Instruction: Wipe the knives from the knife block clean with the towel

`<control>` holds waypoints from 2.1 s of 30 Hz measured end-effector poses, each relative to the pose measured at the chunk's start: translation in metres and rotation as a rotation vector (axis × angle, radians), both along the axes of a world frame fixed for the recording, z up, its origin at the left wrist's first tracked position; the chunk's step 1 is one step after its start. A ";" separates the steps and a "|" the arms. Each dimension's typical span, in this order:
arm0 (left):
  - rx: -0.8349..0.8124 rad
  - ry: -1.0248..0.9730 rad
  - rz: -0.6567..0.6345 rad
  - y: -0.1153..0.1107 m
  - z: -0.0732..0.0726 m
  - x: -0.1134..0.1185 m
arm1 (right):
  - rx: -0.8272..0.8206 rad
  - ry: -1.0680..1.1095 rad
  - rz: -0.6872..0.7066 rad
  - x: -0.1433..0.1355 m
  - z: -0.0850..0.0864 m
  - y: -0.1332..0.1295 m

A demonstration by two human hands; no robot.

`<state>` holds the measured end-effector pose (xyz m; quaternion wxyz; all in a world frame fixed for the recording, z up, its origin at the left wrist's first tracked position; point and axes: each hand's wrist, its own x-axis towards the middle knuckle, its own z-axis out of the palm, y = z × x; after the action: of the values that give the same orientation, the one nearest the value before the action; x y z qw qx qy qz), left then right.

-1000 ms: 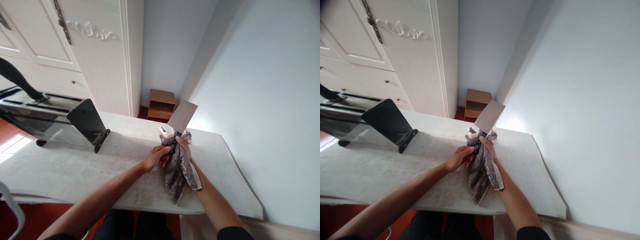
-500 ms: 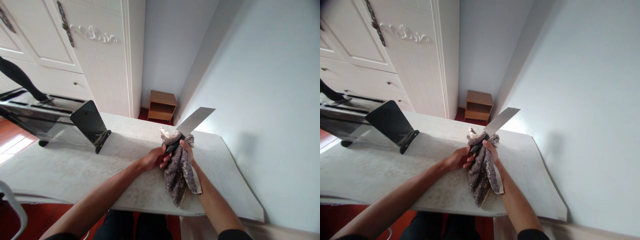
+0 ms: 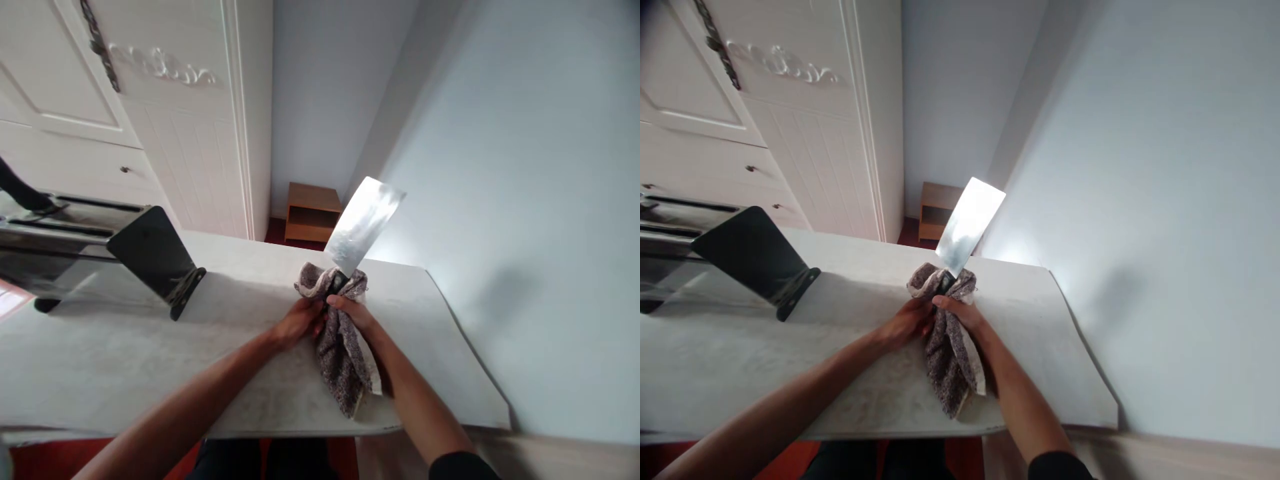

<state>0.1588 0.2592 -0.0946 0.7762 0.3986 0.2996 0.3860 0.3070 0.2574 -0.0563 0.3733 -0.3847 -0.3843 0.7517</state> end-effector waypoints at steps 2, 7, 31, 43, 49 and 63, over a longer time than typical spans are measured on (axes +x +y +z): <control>0.079 0.093 0.023 0.001 0.000 0.000 | 0.035 -0.014 -0.027 -0.006 0.002 -0.002; 0.216 0.330 0.089 0.000 0.004 -0.001 | 0.148 -0.098 -0.050 -0.013 -0.004 -0.003; 0.856 0.862 0.357 0.001 0.012 -0.010 | 0.559 -0.081 -0.554 -0.029 0.001 0.008; 0.996 1.269 0.206 0.003 0.029 -0.017 | 0.380 -0.034 -0.568 -0.024 -0.006 0.014; 0.987 1.342 0.077 0.006 0.034 -0.022 | 0.332 -0.105 -0.642 -0.013 -0.003 0.016; 0.925 1.310 -0.108 0.013 0.036 -0.036 | 0.273 0.053 -0.523 0.003 0.003 0.019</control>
<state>0.1232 0.2721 -0.0582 0.2164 0.8392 0.4842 0.1204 0.3105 0.2761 -0.0528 0.6127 -0.3970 -0.3599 0.5809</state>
